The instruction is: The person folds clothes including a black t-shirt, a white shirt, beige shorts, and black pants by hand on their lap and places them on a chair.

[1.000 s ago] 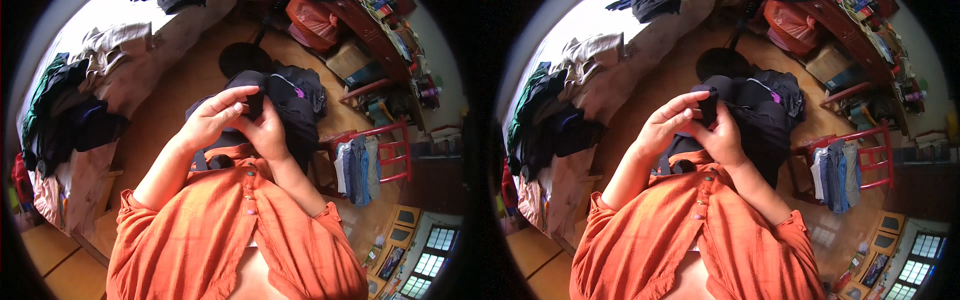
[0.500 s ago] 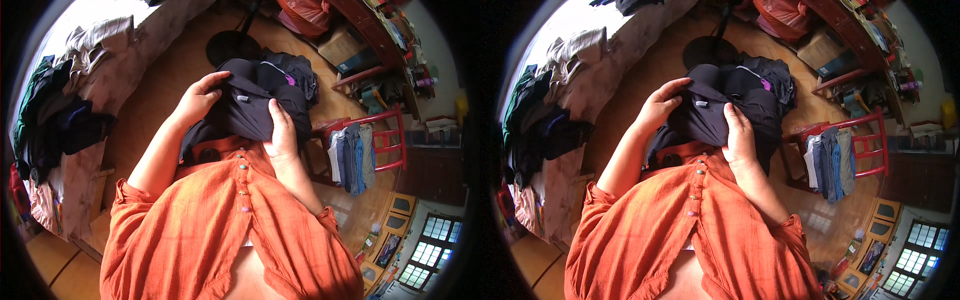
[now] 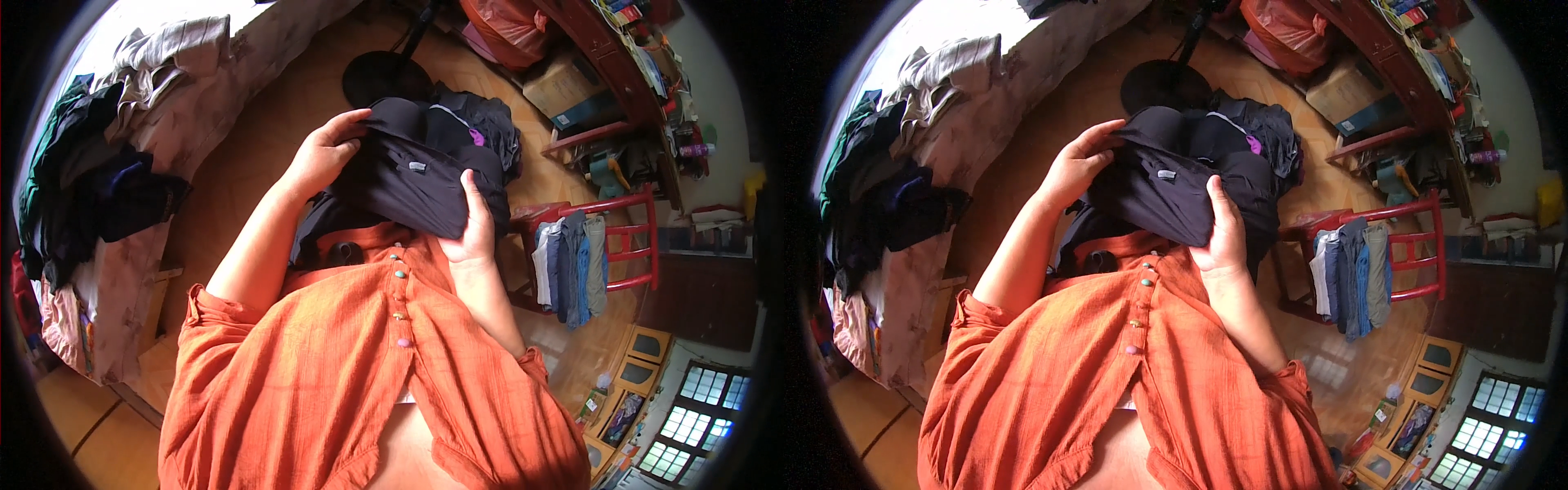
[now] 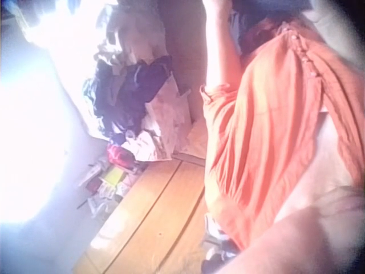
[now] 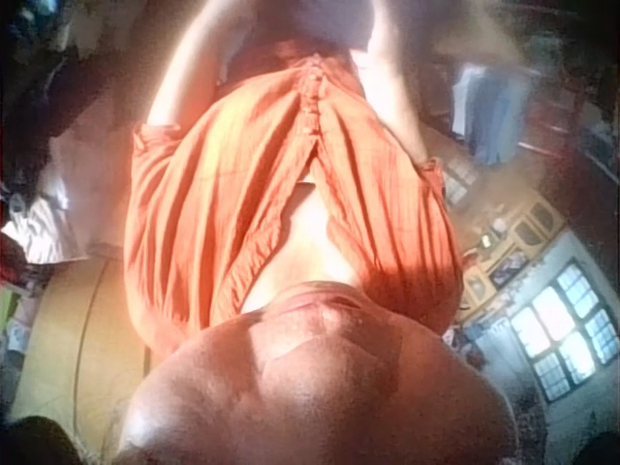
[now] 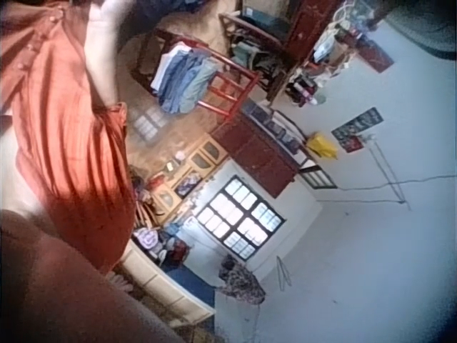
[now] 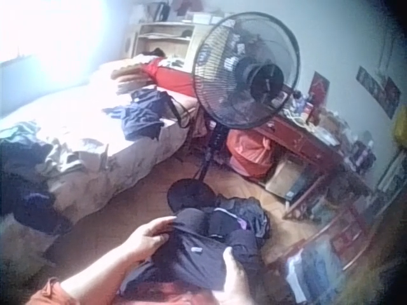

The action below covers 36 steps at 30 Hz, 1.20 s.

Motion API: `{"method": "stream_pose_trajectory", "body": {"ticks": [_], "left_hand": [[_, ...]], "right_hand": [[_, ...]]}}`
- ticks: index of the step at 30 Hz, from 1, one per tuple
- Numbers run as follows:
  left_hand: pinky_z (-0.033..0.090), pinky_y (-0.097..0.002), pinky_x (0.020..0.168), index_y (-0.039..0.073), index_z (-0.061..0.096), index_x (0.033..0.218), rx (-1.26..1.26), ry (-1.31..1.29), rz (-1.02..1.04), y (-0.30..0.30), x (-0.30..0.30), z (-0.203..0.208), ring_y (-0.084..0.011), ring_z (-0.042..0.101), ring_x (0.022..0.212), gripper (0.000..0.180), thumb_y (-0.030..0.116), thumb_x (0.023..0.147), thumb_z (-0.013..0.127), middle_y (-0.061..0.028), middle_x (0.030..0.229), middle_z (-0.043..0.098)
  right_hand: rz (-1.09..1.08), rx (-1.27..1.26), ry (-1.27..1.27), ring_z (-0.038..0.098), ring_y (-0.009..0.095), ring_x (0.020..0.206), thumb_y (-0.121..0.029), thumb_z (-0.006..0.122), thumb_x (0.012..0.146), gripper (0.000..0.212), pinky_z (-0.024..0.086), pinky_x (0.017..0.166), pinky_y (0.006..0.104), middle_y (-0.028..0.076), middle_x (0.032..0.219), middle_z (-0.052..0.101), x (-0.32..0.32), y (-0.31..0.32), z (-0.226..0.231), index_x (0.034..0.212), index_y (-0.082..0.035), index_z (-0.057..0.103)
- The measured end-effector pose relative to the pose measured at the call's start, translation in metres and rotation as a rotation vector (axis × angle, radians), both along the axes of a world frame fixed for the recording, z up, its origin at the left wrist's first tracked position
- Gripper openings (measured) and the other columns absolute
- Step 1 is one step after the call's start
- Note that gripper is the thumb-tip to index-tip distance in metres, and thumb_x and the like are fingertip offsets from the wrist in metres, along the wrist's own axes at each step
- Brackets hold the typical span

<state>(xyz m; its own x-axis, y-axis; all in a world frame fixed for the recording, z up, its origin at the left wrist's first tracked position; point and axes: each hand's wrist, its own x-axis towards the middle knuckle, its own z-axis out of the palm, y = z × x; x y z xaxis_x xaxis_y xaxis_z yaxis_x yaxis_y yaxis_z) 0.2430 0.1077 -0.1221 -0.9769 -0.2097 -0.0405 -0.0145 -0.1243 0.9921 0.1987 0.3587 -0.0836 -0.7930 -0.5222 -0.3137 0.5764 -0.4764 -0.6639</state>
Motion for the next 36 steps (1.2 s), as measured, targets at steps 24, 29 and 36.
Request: {"method": "stream_pose_trajectory", "body": {"ticks": [24, 29, 36], "left_hand": [[0.049, -0.0305, 0.089, 0.004, 0.063, 0.110, -0.428, -0.120, -0.524, 0.072, 0.015, 0.030, -0.0153, 0.059, 0.099, 0.020, 0.012, 0.092, 0.063, -0.0060, 0.101, 0.066], [0.052, -0.0323, 0.070, 0.002, 0.067, 0.097, -0.144, 0.340, -0.475, 0.072, 0.016, -0.008, -0.0224, 0.066, 0.081, 0.019, 0.019, 0.091, 0.060, -0.0124, 0.092, 0.071], [0.051, -0.0323, 0.064, 0.004, 0.066, 0.094, 0.731, 0.052, -0.508, 0.065, 0.012, -0.041, -0.0218, 0.065, 0.074, 0.020, 0.021, 0.093, 0.057, -0.0115, 0.088, 0.070]], "right_hand": [[0.352, 0.221, 0.527, 0.055, 0.007, 0.090, -0.009, 0.054, 0.099, 0.012, 0.045, 0.083, 0.0211, -0.002, 0.100, 0.060, 0.027, -0.013, 0.029, 0.110, -0.005, 0.059], [0.657, 0.330, 0.837, 0.053, 0.010, 0.083, -0.007, 0.060, 0.095, 0.009, 0.047, 0.078, 0.0252, 0.004, 0.084, 0.057, 0.054, -0.045, 0.029, 0.100, 0.000, 0.058], [0.959, 0.307, 0.839, 0.040, 0.008, 0.070, -0.020, 0.056, 0.101, 0.025, 0.042, 0.067, 0.0264, 0.001, 0.072, 0.044, 0.059, -0.059, 0.020, 0.084, -0.003, 0.050]]}}
